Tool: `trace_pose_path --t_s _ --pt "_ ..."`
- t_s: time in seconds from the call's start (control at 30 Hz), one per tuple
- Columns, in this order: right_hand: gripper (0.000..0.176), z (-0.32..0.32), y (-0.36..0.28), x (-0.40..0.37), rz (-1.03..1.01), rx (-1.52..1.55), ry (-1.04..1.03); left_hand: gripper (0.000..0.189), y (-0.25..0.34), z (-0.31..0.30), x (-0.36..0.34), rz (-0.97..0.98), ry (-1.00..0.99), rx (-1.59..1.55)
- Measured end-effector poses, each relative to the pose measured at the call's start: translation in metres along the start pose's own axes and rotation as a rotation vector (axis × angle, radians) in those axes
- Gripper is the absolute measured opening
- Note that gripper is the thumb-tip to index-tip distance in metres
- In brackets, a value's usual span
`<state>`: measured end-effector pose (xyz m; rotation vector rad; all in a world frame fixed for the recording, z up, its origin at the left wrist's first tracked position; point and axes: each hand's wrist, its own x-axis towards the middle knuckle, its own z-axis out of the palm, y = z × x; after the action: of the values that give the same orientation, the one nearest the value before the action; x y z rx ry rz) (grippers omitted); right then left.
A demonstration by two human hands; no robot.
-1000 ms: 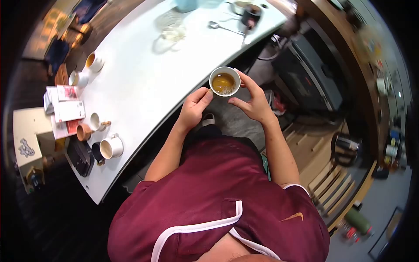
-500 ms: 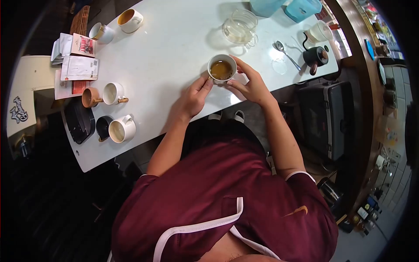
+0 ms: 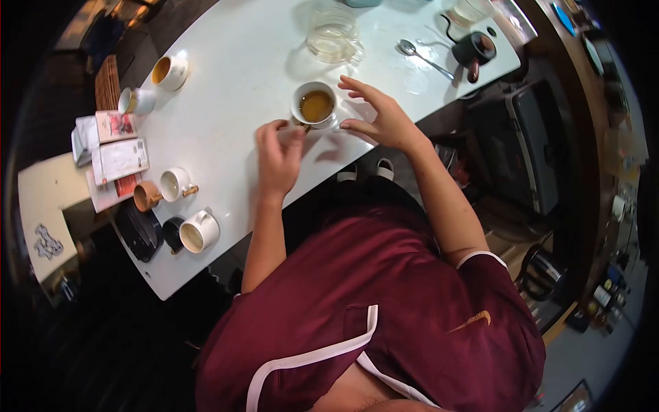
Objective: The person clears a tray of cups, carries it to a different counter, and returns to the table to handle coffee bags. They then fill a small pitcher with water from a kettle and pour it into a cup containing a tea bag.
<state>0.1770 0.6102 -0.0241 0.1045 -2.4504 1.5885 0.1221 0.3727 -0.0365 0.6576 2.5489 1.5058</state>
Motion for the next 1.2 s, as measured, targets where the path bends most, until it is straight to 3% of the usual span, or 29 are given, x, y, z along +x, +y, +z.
trace_pose_path --t_s 0.03,0.1,0.17,0.3,0.5,0.7,0.83,0.97,1.03,1.1,1.2 --pt "0.071 -0.009 -0.001 -0.008 0.016 0.0 0.032 0.028 0.001 -0.005 0.001 0.121 0.166 0.244" --pt "0.058 -0.032 -0.001 -0.03 0.022 -0.146 0.086 0.024 0.022 -0.016 0.003 -0.033 0.296 0.079" --pt "0.046 -0.054 0.002 -0.057 0.034 -0.146 0.209 0.019 0.046 -0.026 0.011 -0.122 0.293 -0.121" --pt "0.033 -0.106 -0.004 -0.124 0.119 -0.159 0.453 0.013 0.118 0.002 0.023 0.065 0.226 -0.224" --pt "0.023 -0.181 -0.009 -0.258 0.243 -0.224 0.917 0.016 0.189 0.108 0.012 0.227 -0.217 -0.278" --pt "0.016 -0.239 -0.023 -0.433 0.41 -0.395 1.457 0.015 0.257 0.254 -0.032 0.24 -0.556 -0.354" --pt "0.014 -0.252 -0.036 -0.536 0.587 -0.456 1.74 0.016 0.313 0.341 -0.069 0.351 -0.788 -0.363" --pt "0.014 -0.252 -0.04 -0.604 0.604 -0.448 2.02 0.017 0.361 0.407 -0.092 0.43 -0.941 -0.389" --pt "0.016 -0.253 -0.037 -0.638 0.659 -0.552 2.048 0.018 0.383 0.439 -0.099 0.48 -0.995 -0.419" --pt "0.017 -0.255 -0.045 -0.649 0.799 -0.426 2.092 0.019 0.406 0.467 -0.102 0.531 -1.018 -0.415" --pt "0.017 -0.268 -0.053 -0.651 0.751 -0.415 2.17 0.022 0.447 0.502 -0.103 0.602 -1.048 -0.449"
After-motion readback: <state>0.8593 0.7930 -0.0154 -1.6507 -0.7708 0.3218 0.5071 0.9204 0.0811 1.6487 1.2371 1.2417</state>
